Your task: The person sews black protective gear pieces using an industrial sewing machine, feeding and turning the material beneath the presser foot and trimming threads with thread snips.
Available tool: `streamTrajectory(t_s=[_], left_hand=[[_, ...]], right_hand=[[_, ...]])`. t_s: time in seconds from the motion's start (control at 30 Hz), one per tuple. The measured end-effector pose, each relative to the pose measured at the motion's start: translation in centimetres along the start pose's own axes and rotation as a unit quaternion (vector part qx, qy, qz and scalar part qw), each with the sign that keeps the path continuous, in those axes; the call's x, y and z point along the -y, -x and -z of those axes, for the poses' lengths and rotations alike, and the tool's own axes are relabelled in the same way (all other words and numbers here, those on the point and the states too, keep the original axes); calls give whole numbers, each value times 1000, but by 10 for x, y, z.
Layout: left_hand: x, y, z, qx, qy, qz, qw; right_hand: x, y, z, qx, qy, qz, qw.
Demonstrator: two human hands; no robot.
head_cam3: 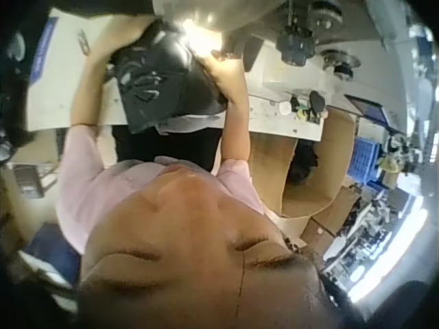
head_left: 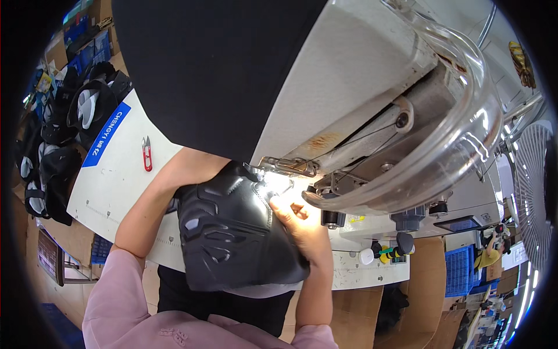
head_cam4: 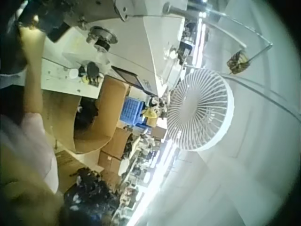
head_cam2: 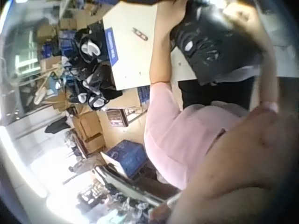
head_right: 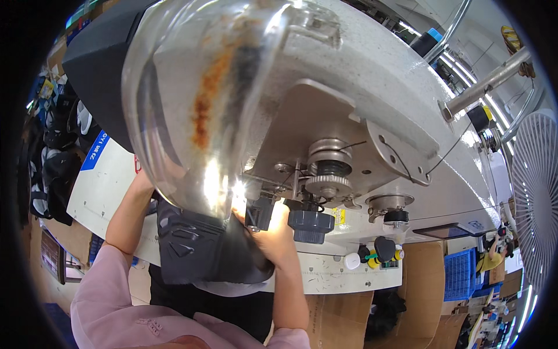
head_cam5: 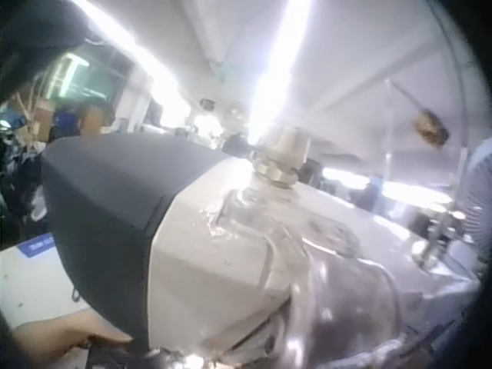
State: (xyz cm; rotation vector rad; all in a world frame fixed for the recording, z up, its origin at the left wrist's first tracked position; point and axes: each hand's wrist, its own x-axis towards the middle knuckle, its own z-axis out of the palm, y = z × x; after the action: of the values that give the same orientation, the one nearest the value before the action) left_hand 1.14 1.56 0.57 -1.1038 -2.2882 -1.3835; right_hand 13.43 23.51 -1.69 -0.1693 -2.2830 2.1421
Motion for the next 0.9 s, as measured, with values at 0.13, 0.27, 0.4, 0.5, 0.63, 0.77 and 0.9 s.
streamTrajectory(t_s=[0.13,0.27,0.4,0.5,0.63,0.77,0.9], left_hand=[[-21,8,4,-19,-17,1,1000],[-26,8,4,-33,38,-13,999],[-19,-2,1,-58,-4,-18,998],[-23,0,7,-33,-19,13,999],[-58,33,32,-139,-121,103,977],[-111,98,41,-152,40,177,972],[-122,140,13,67,190,44,979]], right_hand=[[7,-5,11,23,101,22,994],[0,-3,6,-7,82,-27,996],[-6,2,-5,-70,79,-58,993],[-6,2,-10,-38,77,39,996],[-2,5,-21,-68,61,55,994],[1,8,-34,-131,41,82,987],[4,14,-46,-146,44,24,988]])
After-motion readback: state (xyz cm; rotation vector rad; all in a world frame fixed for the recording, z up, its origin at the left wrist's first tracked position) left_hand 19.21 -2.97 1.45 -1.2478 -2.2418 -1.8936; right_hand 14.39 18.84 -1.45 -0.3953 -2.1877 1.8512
